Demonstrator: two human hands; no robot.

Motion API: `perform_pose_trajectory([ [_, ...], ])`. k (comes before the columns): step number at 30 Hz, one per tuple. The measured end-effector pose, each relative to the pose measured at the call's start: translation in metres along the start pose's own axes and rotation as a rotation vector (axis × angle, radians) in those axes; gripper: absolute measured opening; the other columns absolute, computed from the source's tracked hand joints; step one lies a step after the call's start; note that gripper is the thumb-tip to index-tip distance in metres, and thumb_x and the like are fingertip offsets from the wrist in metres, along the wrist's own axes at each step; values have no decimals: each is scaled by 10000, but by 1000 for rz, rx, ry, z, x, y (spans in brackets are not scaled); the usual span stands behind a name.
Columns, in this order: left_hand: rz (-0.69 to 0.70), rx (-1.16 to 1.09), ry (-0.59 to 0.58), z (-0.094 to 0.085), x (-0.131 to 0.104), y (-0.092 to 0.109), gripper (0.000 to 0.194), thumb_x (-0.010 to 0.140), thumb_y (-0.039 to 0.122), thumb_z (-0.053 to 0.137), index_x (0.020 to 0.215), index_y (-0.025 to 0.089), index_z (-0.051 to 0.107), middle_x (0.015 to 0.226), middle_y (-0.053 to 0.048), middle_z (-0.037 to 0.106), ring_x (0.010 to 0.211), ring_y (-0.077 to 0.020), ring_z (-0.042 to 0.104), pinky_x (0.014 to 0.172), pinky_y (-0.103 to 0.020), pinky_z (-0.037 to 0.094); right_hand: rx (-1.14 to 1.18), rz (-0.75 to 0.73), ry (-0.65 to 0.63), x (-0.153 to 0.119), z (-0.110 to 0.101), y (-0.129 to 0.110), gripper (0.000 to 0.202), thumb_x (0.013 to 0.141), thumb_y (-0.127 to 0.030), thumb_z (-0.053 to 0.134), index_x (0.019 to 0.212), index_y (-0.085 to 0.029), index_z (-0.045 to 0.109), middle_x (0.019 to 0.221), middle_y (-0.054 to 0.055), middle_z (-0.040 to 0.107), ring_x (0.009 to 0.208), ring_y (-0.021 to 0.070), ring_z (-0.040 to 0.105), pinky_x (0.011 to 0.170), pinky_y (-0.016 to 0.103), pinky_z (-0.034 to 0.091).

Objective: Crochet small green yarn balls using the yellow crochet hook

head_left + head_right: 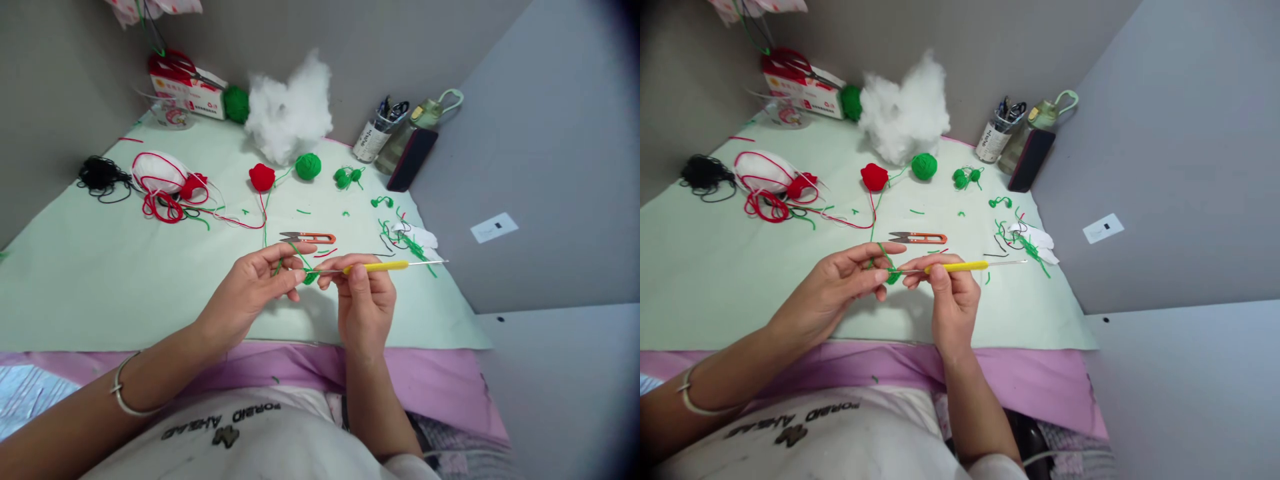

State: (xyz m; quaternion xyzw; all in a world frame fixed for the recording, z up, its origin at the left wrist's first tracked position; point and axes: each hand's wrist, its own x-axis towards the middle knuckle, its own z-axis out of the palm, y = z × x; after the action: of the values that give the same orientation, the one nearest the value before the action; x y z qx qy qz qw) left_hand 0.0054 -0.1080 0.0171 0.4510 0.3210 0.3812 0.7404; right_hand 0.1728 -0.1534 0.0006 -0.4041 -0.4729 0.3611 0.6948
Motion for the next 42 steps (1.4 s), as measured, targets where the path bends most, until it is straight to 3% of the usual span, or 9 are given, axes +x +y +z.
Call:
perform_pose_trajectory([
  [12,30,-10,131,11,-3,-2,387,806,248,863,1188,257,799,829,23,639,703,-102,519,700,-220,461,-848,-677,-105,-13,1,8,346,966,-91,644,1240,-285,727,1085,77,764,988,208,745,785,347,637],
  [17,-166,-277,3,7,1,-1,278,839,258,839,1112,203,834,628,94,494,495,-32,236,755,-220,507,-490,-456,42,-10,4,4,254,1033,-156,548,1118,-270,759,959,51,753,801,175,709,672,343,613],
  [20,-107,-233,-2,6,1,0,256,837,237,842,1093,240,847,775,46,635,551,-39,398,747,-210,498,-255,-306,61,-4,8,-1,216,1043,-206,554,1016,-250,764,896,37,749,723,157,680,609,322,587],
  [25,-15,-150,9,11,0,0,267,818,213,858,1077,276,852,839,9,697,810,-124,602,788,-229,482,-412,-374,10,-4,11,2,203,1028,-182,586,1065,-272,765,934,30,792,842,183,731,723,364,632],
  [29,-95,-214,40,11,3,-1,324,794,227,876,1116,234,842,721,38,634,582,-72,423,669,-225,449,-664,-550,-35,-9,7,6,303,982,-105,637,1175,-302,764,1072,56,788,941,193,746,778,367,640],
  [32,-194,-324,-6,8,7,-1,248,821,250,859,1063,198,855,566,98,448,496,-50,245,773,-248,513,-611,-535,21,-7,3,5,287,982,-113,638,1150,-298,779,1029,52,785,881,188,744,728,352,632],
  [34,-175,-333,9,5,8,-1,209,826,247,859,1031,210,861,559,95,435,514,-57,314,845,-251,524,-425,-406,88,-4,3,2,233,1010,-150,605,1077,-278,787,919,29,767,744,156,708,646,324,603],
  [38,-17,-202,58,6,6,-2,234,812,231,871,1044,259,856,879,5,712,829,-126,593,920,-259,501,-233,-260,43,1,7,0,167,1014,-229,624,996,-260,787,904,32,780,765,168,704,639,329,594],
  [42,32,-103,66,9,3,-3,294,813,243,874,1103,286,849,981,-14,739,914,-159,582,935,-286,491,-270,-244,33,0,9,0,152,1013,-245,631,995,-249,782,934,38,805,769,170,724,683,344,617],
])
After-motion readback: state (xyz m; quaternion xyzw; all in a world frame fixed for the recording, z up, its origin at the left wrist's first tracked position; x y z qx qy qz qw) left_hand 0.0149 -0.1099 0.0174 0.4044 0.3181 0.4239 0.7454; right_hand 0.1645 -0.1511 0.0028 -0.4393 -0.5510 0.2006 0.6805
